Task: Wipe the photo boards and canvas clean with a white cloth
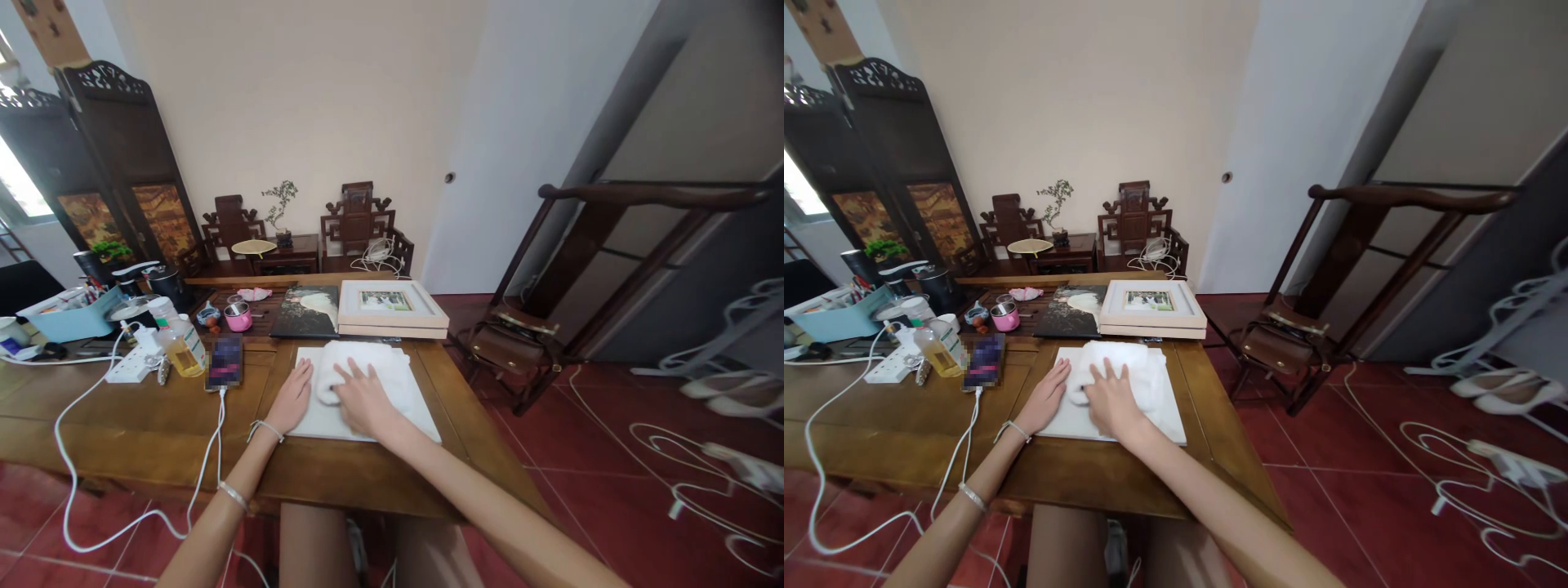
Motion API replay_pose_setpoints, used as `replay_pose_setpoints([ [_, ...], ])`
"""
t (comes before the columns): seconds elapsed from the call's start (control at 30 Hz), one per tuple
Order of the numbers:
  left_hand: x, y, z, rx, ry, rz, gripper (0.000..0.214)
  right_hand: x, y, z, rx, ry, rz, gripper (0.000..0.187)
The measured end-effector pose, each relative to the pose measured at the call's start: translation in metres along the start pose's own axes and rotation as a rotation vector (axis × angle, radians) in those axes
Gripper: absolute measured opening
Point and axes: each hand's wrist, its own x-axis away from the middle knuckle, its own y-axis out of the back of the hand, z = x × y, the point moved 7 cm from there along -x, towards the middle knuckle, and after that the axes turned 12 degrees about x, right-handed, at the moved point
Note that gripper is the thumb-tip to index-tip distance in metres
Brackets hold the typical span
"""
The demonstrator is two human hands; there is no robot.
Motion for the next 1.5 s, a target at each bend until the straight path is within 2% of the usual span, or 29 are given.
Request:
replay_pose_setpoints([
  [0.1, 0.001, 0.007, -0.006, 0.097, 0.029, -0.061, 0.049, -0.022, 0.0, 0.004, 0.021, -0.039, -0.004, 0.041],
  [0.17, 0.003, 0.012, -0.01, 0.166, 0.029, -0.117, 0.051, -0.023, 0.001, 0.017, 0.022, 0.038, -0.031, 0.041],
  [0.27, 0.005, 0.016, -0.013, 0.212, 0.002, -0.16, 0.05, -0.002, 0.006, 0.038, -0.001, 0.223, -0.08, 0.039],
  [0.37, 0.005, 0.016, -0.013, 0.194, -0.006, -0.171, 0.05, 0.034, 0.008, 0.046, -0.057, 0.367, -0.041, 0.039],
  [0.43, 0.005, 0.014, -0.013, 0.166, -0.007, -0.159, 0.051, 0.056, 0.009, 0.043, -0.105, 0.406, 0.013, 0.038],
  [0.53, 0.003, 0.008, -0.014, 0.093, -0.017, -0.108, 0.051, 0.069, 0.012, 0.025, -0.17, 0.356, 0.024, 0.04],
  [0.63, 0.002, 0.005, -0.013, 0.032, -0.029, -0.074, 0.046, 0.051, 0.011, -0.001, -0.186, 0.218, 0.009, 0.043],
  [0.77, 0.002, 0.005, -0.013, 0.007, -0.046, -0.062, 0.041, -0.006, 0.008, -0.025, -0.177, 0.05, 0.001, 0.044],
  [0.93, 0.002, 0.008, -0.022, -0.009, -0.094, -0.053, 0.037, -0.066, 0.013, -0.011, -0.181, 0.054, -0.04, 0.023],
  [1.07, 0.002, 0.008, -0.026, -0.012, -0.111, -0.045, 0.036, -0.076, 0.011, -0.002, -0.178, 0.046, -0.076, 0.032],
  [1.13, 0.002, 0.009, -0.023, -0.007, -0.097, -0.055, 0.036, -0.069, 0.007, -0.011, -0.184, 0.027, -0.081, 0.03],
  [1.23, 0.002, 0.008, -0.017, 0.001, -0.076, -0.059, 0.038, -0.051, -0.001, -0.044, -0.194, -0.028, -0.065, 0.023],
  [1.37, 0.003, 0.007, -0.015, 0.002, -0.073, -0.06, 0.039, -0.015, -0.015, -0.09, -0.192, -0.089, -0.044, 0.037],
  [1.43, 0.003, 0.007, -0.015, 0.011, -0.075, -0.067, 0.038, 0.009, -0.022, -0.098, -0.18, -0.086, -0.038, 0.04],
  [1.5, 0.003, 0.007, -0.016, 0.012, -0.077, -0.07, 0.038, 0.038, -0.025, -0.092, -0.166, -0.048, -0.042, 0.042],
])
